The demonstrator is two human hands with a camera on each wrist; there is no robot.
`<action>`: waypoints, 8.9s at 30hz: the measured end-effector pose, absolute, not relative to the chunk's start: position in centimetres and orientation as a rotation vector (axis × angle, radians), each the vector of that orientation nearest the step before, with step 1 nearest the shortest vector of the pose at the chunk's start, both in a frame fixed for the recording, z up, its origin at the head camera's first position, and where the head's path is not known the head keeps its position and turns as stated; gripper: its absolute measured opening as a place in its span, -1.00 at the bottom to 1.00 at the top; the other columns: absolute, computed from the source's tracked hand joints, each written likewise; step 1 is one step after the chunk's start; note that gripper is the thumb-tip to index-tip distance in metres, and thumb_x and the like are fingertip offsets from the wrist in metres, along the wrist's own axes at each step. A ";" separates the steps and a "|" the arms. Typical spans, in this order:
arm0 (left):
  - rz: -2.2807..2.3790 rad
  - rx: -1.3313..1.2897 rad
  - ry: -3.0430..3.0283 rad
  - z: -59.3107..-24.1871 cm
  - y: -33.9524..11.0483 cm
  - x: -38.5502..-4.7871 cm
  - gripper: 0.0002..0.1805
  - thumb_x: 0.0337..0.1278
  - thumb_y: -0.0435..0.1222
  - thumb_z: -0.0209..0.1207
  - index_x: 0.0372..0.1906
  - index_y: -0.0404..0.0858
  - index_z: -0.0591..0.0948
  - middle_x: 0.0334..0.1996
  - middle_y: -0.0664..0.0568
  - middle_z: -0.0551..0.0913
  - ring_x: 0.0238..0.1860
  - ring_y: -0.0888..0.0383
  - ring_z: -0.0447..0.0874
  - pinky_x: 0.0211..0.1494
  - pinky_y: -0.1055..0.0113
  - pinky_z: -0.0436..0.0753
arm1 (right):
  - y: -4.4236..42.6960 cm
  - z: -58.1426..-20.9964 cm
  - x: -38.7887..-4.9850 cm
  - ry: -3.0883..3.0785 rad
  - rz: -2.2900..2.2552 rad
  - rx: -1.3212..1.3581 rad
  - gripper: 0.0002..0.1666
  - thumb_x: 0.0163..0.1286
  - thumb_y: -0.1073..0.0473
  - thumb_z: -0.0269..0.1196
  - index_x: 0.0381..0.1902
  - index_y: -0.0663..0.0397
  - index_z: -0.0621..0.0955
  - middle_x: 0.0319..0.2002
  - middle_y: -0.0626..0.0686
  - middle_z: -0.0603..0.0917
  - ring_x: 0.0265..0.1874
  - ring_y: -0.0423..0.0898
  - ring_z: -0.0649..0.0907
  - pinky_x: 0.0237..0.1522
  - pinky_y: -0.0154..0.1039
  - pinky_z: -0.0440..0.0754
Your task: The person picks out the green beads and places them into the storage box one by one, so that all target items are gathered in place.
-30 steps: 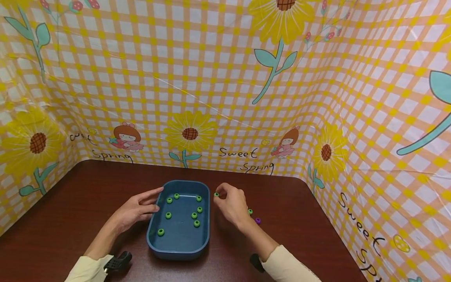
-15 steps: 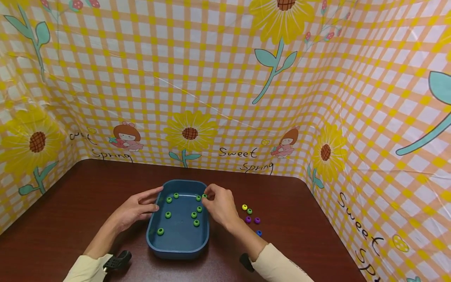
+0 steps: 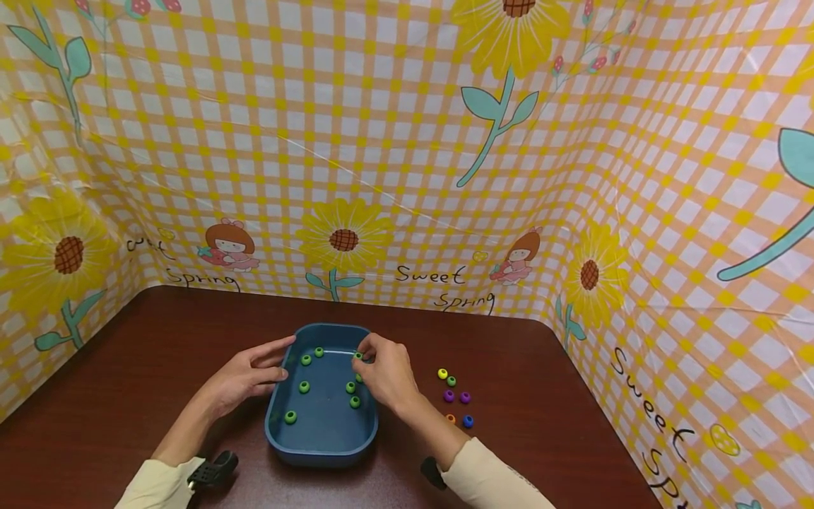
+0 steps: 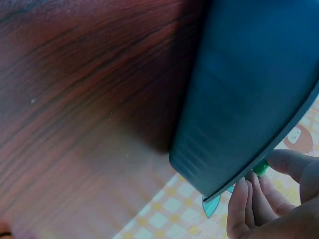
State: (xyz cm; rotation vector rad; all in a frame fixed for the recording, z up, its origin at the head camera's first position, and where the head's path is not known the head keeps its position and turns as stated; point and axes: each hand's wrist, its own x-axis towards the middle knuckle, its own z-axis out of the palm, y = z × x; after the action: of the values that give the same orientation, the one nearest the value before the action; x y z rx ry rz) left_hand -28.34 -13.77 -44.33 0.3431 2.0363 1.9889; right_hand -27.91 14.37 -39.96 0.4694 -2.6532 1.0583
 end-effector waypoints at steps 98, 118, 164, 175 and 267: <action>1.999 0.302 2.047 -44.3 -13.5 -28.2 -0.28 0.37 -0.40 0.20 0.57 -0.15 0.27 0.47 -0.34 0.33 0.32 -0.24 0.56 0.18 0.00 0.67 | 13.6 -43.5 -27.6 -2.640 0.809 0.536 -0.84 0.27 0.22 0.37 -0.20 0.13 0.70 -0.36 0.01 0.65 -0.30 -0.12 0.46 -0.21 -0.17 0.43; 1.999 0.309 2.044 -44.2 -13.6 -28.3 -0.29 0.38 -0.42 0.17 0.58 -0.14 0.26 0.48 -0.34 0.32 0.32 -0.22 0.55 0.19 0.02 0.67 | 13.6 -43.3 -27.7 -2.653 0.820 0.543 -0.84 0.28 0.23 0.36 -0.18 0.15 0.69 -0.33 0.05 0.67 -0.28 -0.10 0.47 -0.18 -0.15 0.43; 1.986 0.320 2.043 -44.3 -13.4 -28.5 -0.28 0.39 -0.42 0.17 0.58 -0.18 0.24 0.49 -0.36 0.30 0.33 -0.25 0.53 0.19 0.02 0.67 | 22.3 -40.9 -27.1 -2.678 0.771 0.315 -0.67 0.22 0.20 0.45 -0.05 0.08 0.70 -0.18 0.18 0.74 -0.13 0.13 0.58 -0.18 -0.08 0.52; 1.989 0.304 2.049 -44.4 -13.5 -28.5 -0.28 0.37 -0.40 0.19 0.57 -0.16 0.26 0.49 -0.34 0.30 0.34 -0.23 0.53 0.19 0.03 0.67 | 25.6 -41.2 -27.2 -2.728 0.742 0.251 -0.62 0.23 0.22 0.44 0.02 0.13 0.69 -0.06 0.24 0.76 -0.13 0.17 0.57 -0.10 0.06 0.51; 1.977 0.331 2.058 -44.5 -13.6 -28.4 -0.28 0.38 -0.39 0.19 0.58 -0.16 0.25 0.50 -0.35 0.29 0.35 -0.25 0.52 0.19 0.03 0.67 | 22.6 -40.3 -28.0 -2.671 0.851 0.289 -0.86 0.30 0.21 0.39 -0.17 0.02 0.76 -0.25 0.02 0.82 -0.25 -0.02 0.76 -0.26 -0.11 0.67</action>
State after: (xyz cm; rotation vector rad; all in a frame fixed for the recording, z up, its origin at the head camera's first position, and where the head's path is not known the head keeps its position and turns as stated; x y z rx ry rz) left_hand -28.37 -13.57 -44.46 0.3312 2.0576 1.9774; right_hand -27.96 22.65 -40.33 0.2890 -2.6712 0.8506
